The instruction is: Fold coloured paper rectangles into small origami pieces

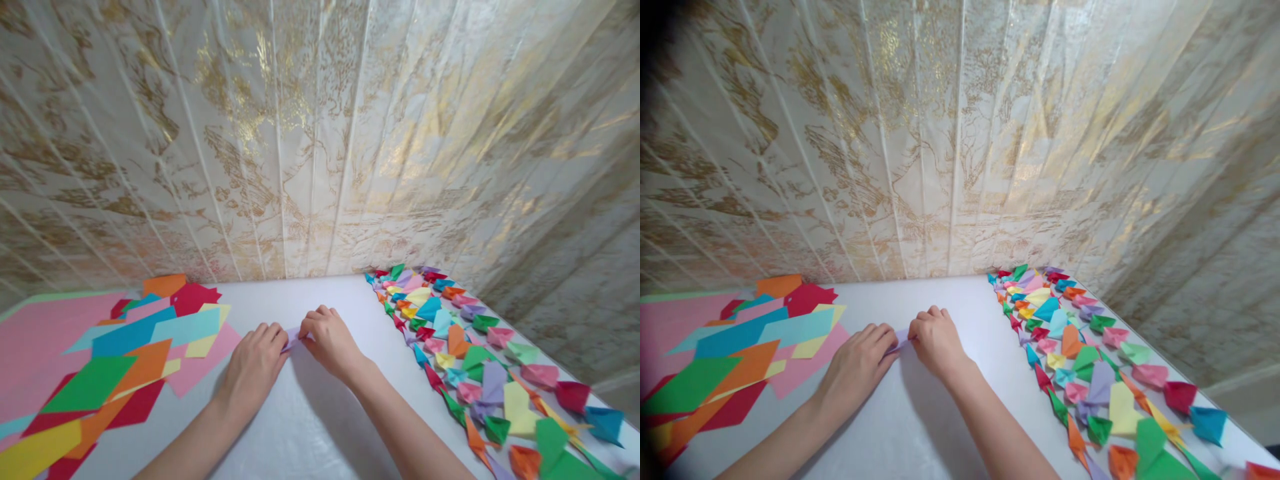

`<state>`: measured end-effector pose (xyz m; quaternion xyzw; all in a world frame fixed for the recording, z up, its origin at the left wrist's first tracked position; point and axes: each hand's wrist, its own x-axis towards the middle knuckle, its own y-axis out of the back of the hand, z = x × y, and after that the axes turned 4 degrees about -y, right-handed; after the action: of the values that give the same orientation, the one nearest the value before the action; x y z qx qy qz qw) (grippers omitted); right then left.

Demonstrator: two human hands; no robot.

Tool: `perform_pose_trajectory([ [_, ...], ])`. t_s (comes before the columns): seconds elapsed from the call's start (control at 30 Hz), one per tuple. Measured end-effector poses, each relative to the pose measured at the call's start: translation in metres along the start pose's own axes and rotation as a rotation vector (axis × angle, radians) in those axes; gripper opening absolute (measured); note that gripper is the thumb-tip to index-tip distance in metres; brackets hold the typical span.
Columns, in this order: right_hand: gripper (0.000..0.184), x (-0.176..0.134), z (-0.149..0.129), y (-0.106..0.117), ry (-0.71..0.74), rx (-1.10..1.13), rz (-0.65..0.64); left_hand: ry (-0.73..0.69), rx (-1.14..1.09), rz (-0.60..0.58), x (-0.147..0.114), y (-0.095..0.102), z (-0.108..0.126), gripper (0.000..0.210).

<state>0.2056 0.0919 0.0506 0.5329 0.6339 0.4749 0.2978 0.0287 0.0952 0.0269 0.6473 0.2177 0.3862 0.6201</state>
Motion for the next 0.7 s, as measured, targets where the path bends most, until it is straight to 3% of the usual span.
perform_pose_trajectory([
  [0.2,0.022,-0.031,0.011,0.001,0.022,-0.034,-0.082,-0.075,-0.051,-0.023,-0.030,0.002,0.007,0.017],
  [0.3,0.031,-0.041,0.005,0.001,0.145,0.044,-0.114,-0.099,-0.093,0.017,-0.042,0.001,0.011,0.018],
  [0.4,0.017,-0.042,0.002,0.001,0.202,0.153,-0.169,-0.108,-0.188,0.075,-0.053,0.000,0.013,0.020],
  [0.5,0.003,-0.040,0.002,0.002,0.161,0.243,-0.192,-0.067,-0.366,0.092,-0.060,-0.004,0.010,0.018],
  [0.6,0.007,-0.034,0.004,0.002,0.086,0.345,-0.196,0.008,-0.518,0.095,-0.064,-0.009,0.006,0.013],
  [0.7,0.007,-0.027,0.005,-0.001,-0.042,0.457,-0.167,0.034,-0.474,0.179,-0.068,-0.012,0.003,0.029],
])
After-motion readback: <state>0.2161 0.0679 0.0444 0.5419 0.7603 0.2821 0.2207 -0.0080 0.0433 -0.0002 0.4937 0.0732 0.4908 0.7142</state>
